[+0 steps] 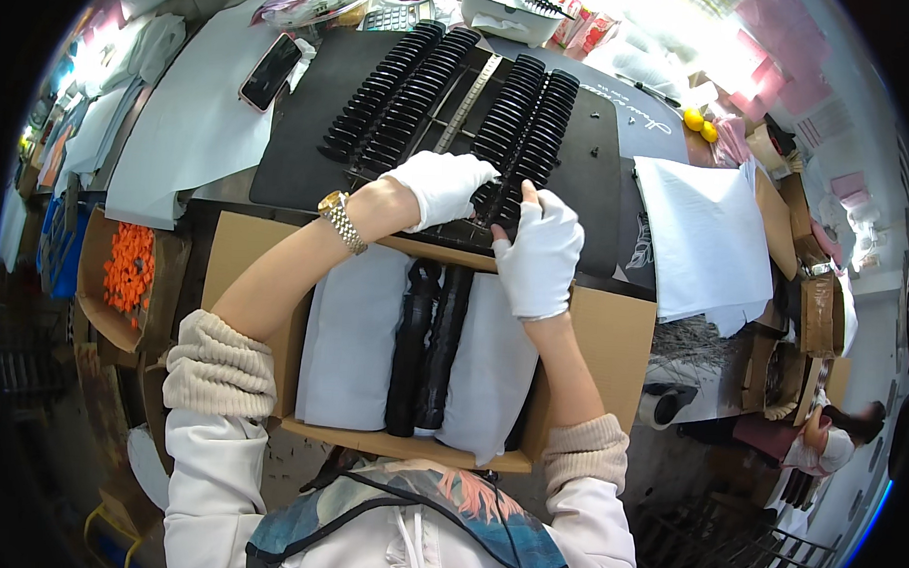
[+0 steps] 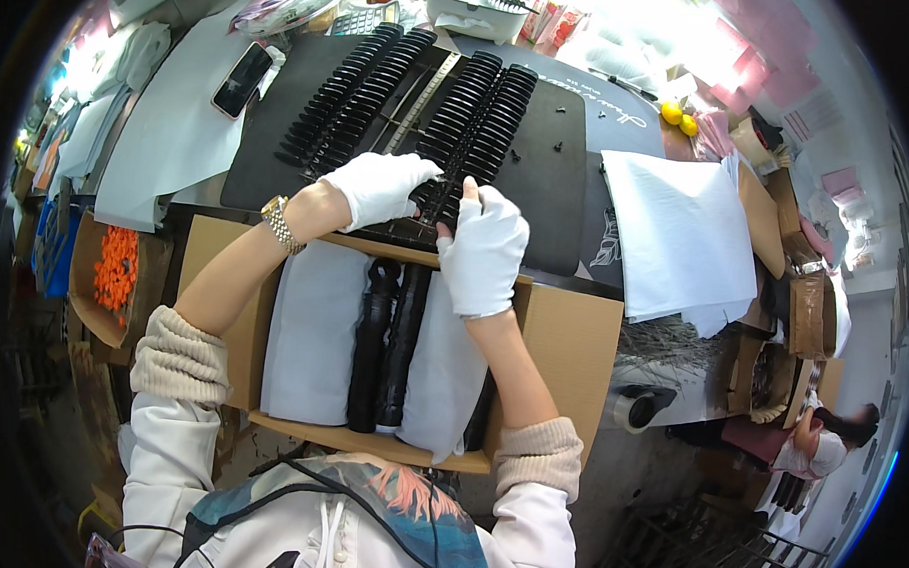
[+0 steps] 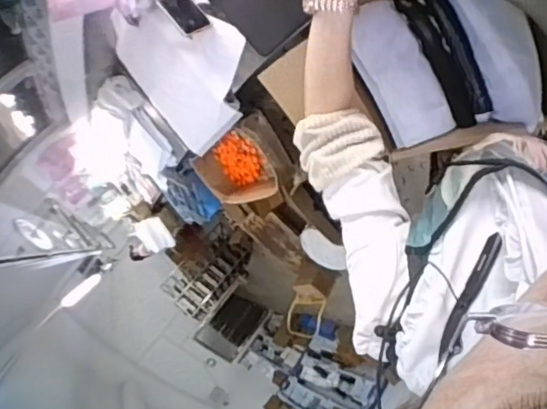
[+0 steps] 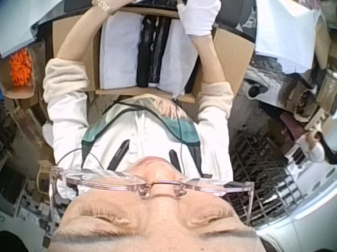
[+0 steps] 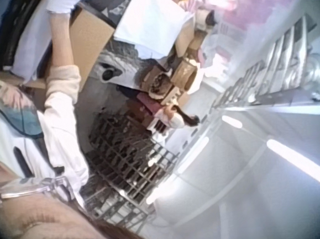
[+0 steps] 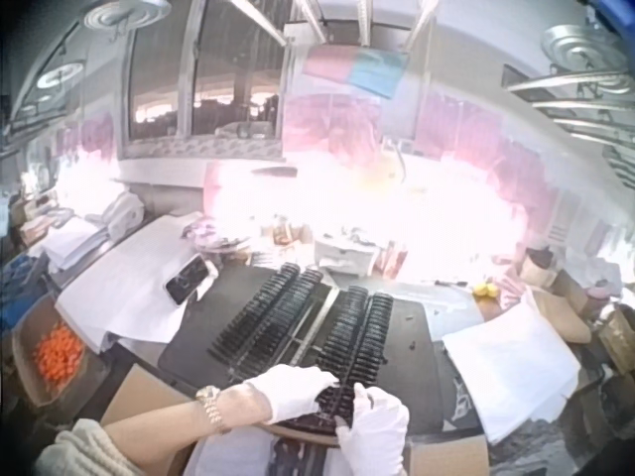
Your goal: The person assembles black hair rollers by hand, inserting small black components into each roller and placing them into a cardboard box lined with white paper. The person repeatedly retrieves rollers from a nearby rack, assembles them, and stacks them in the box.
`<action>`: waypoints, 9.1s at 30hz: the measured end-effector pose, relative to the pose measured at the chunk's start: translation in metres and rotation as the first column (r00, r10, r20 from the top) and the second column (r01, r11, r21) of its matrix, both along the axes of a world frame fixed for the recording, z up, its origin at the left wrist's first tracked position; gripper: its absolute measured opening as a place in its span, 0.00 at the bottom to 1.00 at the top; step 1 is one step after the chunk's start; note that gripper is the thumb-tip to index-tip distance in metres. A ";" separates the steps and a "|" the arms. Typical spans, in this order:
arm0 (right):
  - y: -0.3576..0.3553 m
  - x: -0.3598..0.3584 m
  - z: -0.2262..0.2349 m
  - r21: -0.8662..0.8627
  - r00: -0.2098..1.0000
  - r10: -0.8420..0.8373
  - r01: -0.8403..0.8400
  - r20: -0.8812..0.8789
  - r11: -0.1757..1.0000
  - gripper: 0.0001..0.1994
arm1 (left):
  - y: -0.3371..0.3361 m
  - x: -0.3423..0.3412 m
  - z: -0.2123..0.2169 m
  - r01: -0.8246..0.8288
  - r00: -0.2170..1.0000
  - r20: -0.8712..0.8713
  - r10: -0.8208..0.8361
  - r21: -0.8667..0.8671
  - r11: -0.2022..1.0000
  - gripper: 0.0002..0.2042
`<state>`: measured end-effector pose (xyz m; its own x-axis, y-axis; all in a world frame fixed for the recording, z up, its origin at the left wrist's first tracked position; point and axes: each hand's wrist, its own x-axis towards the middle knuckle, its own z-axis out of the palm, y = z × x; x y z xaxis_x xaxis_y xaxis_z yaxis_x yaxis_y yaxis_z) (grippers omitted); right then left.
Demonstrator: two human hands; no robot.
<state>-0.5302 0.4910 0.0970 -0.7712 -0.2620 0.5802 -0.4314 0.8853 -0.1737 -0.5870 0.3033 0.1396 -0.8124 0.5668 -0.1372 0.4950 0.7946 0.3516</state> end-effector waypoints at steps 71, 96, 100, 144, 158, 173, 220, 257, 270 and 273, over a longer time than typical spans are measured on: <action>-0.015 0.134 -0.037 -0.490 -0.393 0.896 0.751 0.208 0.443 0.23 | -0.032 0.211 -0.090 -0.230 0.973 0.180 0.143 0.779 0.583 0.16; -0.020 0.062 -0.100 -0.152 0.925 -0.032 0.096 0.378 0.984 0.08 | -0.010 0.112 -0.152 -0.951 0.301 0.890 0.343 0.251 0.182 0.13; -0.028 0.058 -0.107 -0.086 0.955 -0.031 0.059 0.294 0.995 0.07 | -0.012 0.114 -0.155 -0.944 0.323 0.873 0.366 0.270 0.191 0.12; -0.048 0.196 -0.063 -0.598 0.303 0.697 0.770 0.650 0.223 0.18 | -0.024 0.236 -0.113 -0.935 0.303 0.943 -0.138 0.322 0.146 0.39; 0.007 0.220 -0.061 -0.348 0.427 0.346 -0.075 0.835 0.934 0.17 | -0.033 0.274 -0.114 -0.693 0.611 0.771 0.179 0.412 0.592 0.18; -0.016 0.229 -0.098 0.137 0.525 0.455 -0.749 0.719 0.648 0.07 | -0.041 0.305 -0.133 -0.618 0.785 0.319 0.532 0.332 0.713 0.16; -0.022 0.089 -0.120 0.555 0.938 -0.068 -0.142 0.340 0.819 0.06 | -0.141 0.217 -0.086 -0.186 0.872 -0.350 0.342 0.409 0.893 0.08; 0.087 0.012 -0.049 0.050 0.658 0.511 -0.639 0.553 0.768 0.04 | -0.057 0.111 -0.055 -0.452 0.769 -0.195 0.608 0.507 0.734 0.05; 0.233 -0.352 -0.057 0.233 0.971 -0.194 0.158 0.139 0.960 0.10 | 0.090 0.181 -0.143 -0.481 0.871 -0.036 0.489 -0.257 0.838 0.06; 0.261 -0.419 -0.072 0.443 0.947 -0.321 0.277 0.026 0.853 0.12 | 0.094 0.180 -0.149 -0.535 0.822 0.050 0.568 -0.278 0.798 0.07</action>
<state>-0.9492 0.7516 0.0248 -0.8980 -0.2151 0.3838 -0.1351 0.9650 0.2248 -0.4068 0.3970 -0.0094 -0.9435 -0.0366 -0.3295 -0.0874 0.9862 0.1407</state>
